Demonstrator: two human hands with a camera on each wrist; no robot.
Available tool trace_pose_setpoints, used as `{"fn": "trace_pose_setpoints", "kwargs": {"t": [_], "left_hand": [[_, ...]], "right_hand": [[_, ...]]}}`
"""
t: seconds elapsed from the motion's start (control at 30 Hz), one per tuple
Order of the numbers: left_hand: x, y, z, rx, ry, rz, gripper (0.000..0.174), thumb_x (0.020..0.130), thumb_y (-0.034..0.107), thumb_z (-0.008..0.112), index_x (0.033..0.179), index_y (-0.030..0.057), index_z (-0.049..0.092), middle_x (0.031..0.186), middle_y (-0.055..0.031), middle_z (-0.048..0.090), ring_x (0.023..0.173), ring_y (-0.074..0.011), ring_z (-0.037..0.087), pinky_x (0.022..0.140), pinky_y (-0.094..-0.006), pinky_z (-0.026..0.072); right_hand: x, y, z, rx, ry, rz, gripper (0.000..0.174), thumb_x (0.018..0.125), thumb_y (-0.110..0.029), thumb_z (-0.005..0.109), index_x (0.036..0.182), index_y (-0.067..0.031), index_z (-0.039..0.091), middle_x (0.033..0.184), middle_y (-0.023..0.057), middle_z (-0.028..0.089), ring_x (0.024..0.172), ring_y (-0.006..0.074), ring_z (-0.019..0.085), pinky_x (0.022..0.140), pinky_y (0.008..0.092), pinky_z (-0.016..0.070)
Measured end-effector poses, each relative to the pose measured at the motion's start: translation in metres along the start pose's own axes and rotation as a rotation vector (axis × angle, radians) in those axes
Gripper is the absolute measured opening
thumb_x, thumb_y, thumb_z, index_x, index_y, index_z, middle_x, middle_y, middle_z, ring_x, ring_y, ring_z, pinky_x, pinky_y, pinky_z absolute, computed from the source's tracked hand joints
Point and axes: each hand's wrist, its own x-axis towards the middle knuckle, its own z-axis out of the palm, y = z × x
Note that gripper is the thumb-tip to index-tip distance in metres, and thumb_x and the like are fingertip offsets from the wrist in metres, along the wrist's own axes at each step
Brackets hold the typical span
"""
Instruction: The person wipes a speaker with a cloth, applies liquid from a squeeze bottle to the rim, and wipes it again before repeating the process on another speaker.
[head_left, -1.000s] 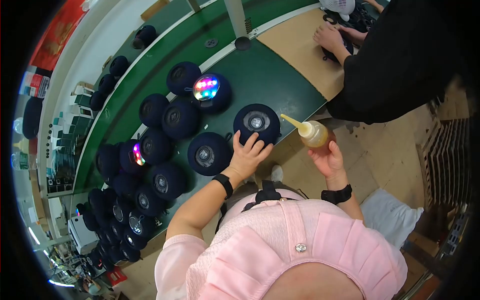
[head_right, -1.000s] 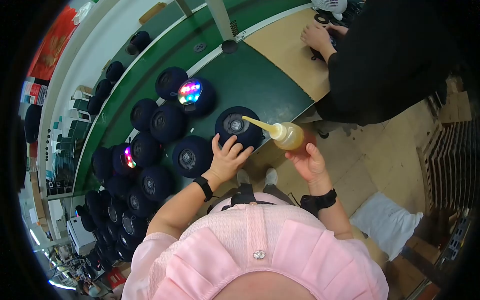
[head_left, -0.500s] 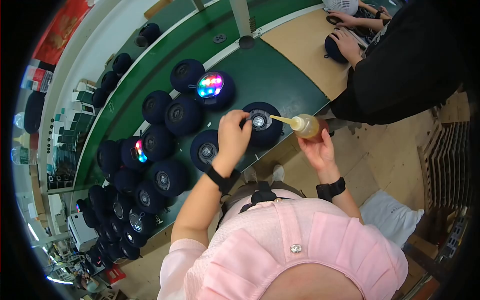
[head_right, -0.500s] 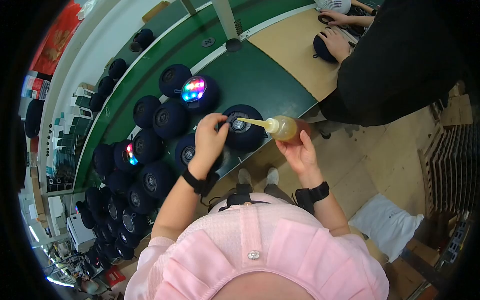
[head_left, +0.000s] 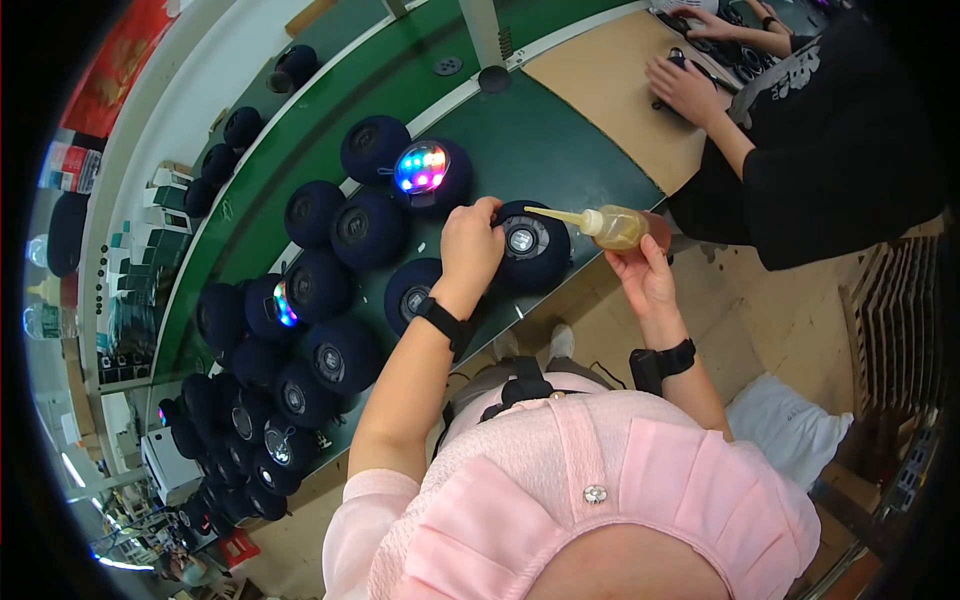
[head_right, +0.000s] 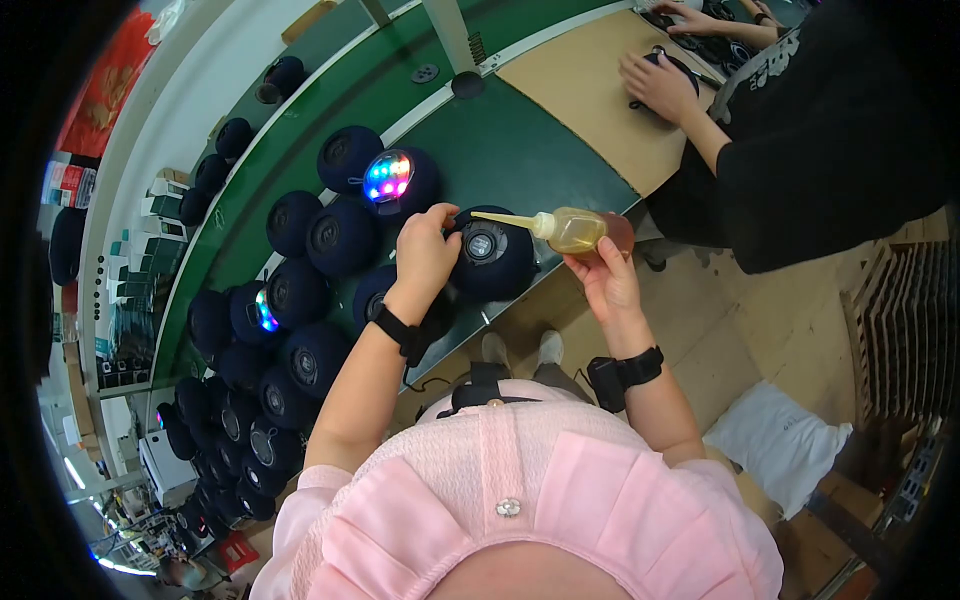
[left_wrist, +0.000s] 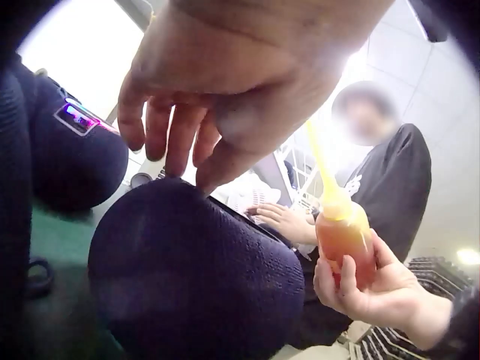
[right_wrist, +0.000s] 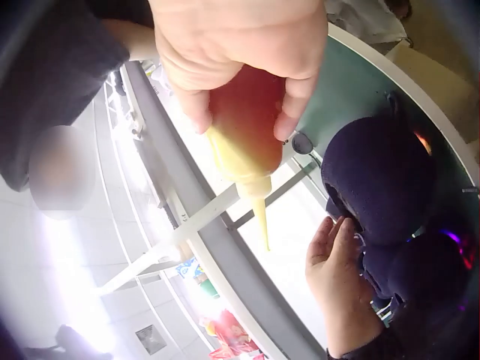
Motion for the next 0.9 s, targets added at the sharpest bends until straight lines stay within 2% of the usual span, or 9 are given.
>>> {"fn": "trace_pose_setpoints", "kwargs": {"t": [0.07,0.17,0.27,0.37,0.43,0.6,0.67,0.7,0.9], "left_hand": [[0.005,-0.001,0.002,0.007,-0.071,-0.046,0.028,0.068,0.003,0.066,0.096,0.0054,0.062,0.083,-0.0089,0.066,0.079,-0.0268,0.060,0.073,-0.0374,0.0492],[0.005,-0.006,0.011,-0.021,-0.020,0.046,0.029,0.068,0.002,0.065,0.096,0.0062,0.060,0.080,-0.0074,0.066,0.079,-0.0267,0.061,0.072,-0.0378,0.0497],[0.008,-0.010,0.015,-0.005,-0.019,0.117,0.028,0.069,0.000,0.063,0.096,0.0065,0.059,0.075,-0.0106,0.063,0.072,-0.0292,0.061,0.066,-0.0392,0.0502],[0.010,-0.014,0.011,-0.110,-0.005,0.108,0.026,0.070,0.000,0.062,0.095,0.0062,0.059,0.075,-0.0098,0.066,0.070,-0.0260,0.065,0.064,-0.0355,0.0522],[0.017,-0.016,0.005,-0.213,-0.094,0.037,0.023,0.072,-0.001,0.061,0.093,0.0053,0.057,0.075,-0.0114,0.067,0.068,-0.0250,0.066,0.064,-0.0323,0.0528],[0.021,-0.022,0.004,-0.275,-0.141,-0.042,0.026,0.072,-0.002,0.062,0.094,0.0035,0.050,0.074,-0.0119,0.067,0.067,-0.0215,0.067,0.064,-0.0289,0.0523],[0.023,-0.025,0.006,-0.438,-0.124,-0.203,0.030,0.072,-0.003,0.062,0.094,0.0026,0.043,0.074,-0.0124,0.067,0.066,-0.0171,0.066,0.063,-0.0265,0.0512],[0.025,-0.028,0.006,-0.483,-0.151,-0.207,0.032,0.072,-0.004,0.062,0.092,0.0028,0.038,0.074,-0.0134,0.067,0.067,-0.0143,0.065,0.062,-0.0240,0.0499],[0.026,-0.034,0.009,-0.547,-0.170,-0.273,0.033,0.072,-0.005,0.062,0.091,0.0022,0.036,0.074,-0.0133,0.066,0.069,-0.0139,0.065,0.063,-0.0232,0.0497]], "right_hand": [[0.003,0.002,-0.002,-0.005,0.033,0.027,0.049,0.087,-0.026,0.062,0.128,-0.0097,0.041,0.122,0.0085,0.052,0.110,0.0242,0.053,0.086,0.0374,0.0512],[0.008,0.008,-0.007,-0.008,0.053,0.047,0.046,0.088,-0.026,0.061,0.126,-0.0076,0.043,0.119,0.0087,0.055,0.108,0.0236,0.054,0.085,0.0367,0.0515],[0.008,0.010,-0.006,0.023,0.112,0.091,0.045,0.088,-0.021,0.060,0.127,-0.0115,0.041,0.118,0.0099,0.054,0.103,0.0236,0.057,0.081,0.0376,0.0527],[0.006,0.010,-0.001,-0.091,0.137,0.061,0.043,0.088,-0.021,0.060,0.125,-0.0112,0.042,0.117,0.0100,0.054,0.102,0.0234,0.057,0.080,0.0372,0.0526],[0.006,0.009,0.003,-0.118,0.154,0.062,0.041,0.088,-0.020,0.060,0.124,-0.0109,0.042,0.116,0.0099,0.055,0.102,0.0234,0.057,0.080,0.0373,0.0526],[0.005,0.009,0.011,-0.169,0.181,0.033,0.039,0.087,-0.018,0.062,0.120,-0.0096,0.043,0.112,0.0104,0.055,0.100,0.0238,0.058,0.080,0.0376,0.0527],[0.004,0.006,0.019,-0.236,0.204,0.004,0.038,0.086,-0.016,0.062,0.119,-0.0084,0.043,0.110,0.0108,0.056,0.098,0.0239,0.059,0.078,0.0377,0.0533],[0.005,0.006,0.020,-0.237,0.205,0.005,0.038,0.086,-0.016,0.062,0.119,-0.0084,0.043,0.110,0.0108,0.056,0.098,0.0239,0.059,0.078,0.0377,0.0533],[0.005,0.007,0.028,-0.275,0.225,-0.026,0.041,0.085,-0.012,0.064,0.121,-0.0068,0.043,0.109,0.0104,0.056,0.095,0.0230,0.060,0.077,0.0362,0.0543]]}}
